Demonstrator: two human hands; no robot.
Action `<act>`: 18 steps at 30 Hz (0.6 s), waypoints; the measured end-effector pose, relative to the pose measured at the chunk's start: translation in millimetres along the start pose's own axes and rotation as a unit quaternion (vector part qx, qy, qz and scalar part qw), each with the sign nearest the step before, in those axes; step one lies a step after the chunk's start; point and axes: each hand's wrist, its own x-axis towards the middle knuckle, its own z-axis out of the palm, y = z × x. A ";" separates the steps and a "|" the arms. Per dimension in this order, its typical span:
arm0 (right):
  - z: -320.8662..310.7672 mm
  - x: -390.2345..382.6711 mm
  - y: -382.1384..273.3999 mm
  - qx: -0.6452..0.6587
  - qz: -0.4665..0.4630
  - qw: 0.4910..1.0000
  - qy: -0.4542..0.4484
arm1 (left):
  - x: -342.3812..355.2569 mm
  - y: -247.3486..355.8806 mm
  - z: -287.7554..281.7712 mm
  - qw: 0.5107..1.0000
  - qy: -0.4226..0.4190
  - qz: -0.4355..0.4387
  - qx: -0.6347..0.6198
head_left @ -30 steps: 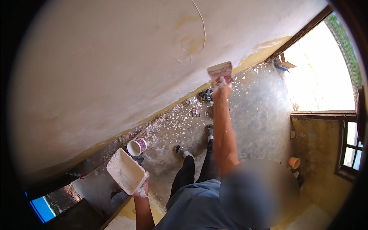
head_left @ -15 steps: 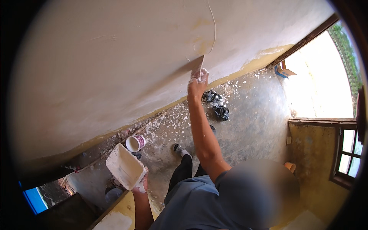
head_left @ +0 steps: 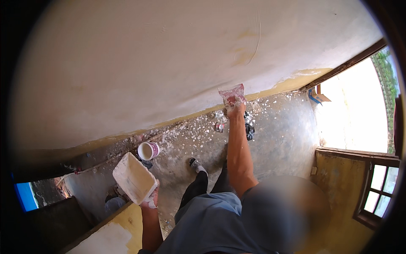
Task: The person applies plaster to a wall using a putty knife, taking more material from a plastic container as needed.
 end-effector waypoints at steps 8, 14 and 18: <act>109.6 -73.6 -35.4 -0.087 -0.014 0.990 -0.112 | -4.7 -3.5 -4.6 0.999 -0.018 0.011 -0.032; 219.6 -193.6 -106.1 -0.042 -0.062 0.974 -0.212 | 5.6 -9.9 3.5 0.999 -0.043 -0.006 -0.028; 207.0 -194.0 -140.8 0.019 -0.100 0.953 -0.285 | 5.2 -11.5 -5.0 0.999 -0.035 0.001 -0.027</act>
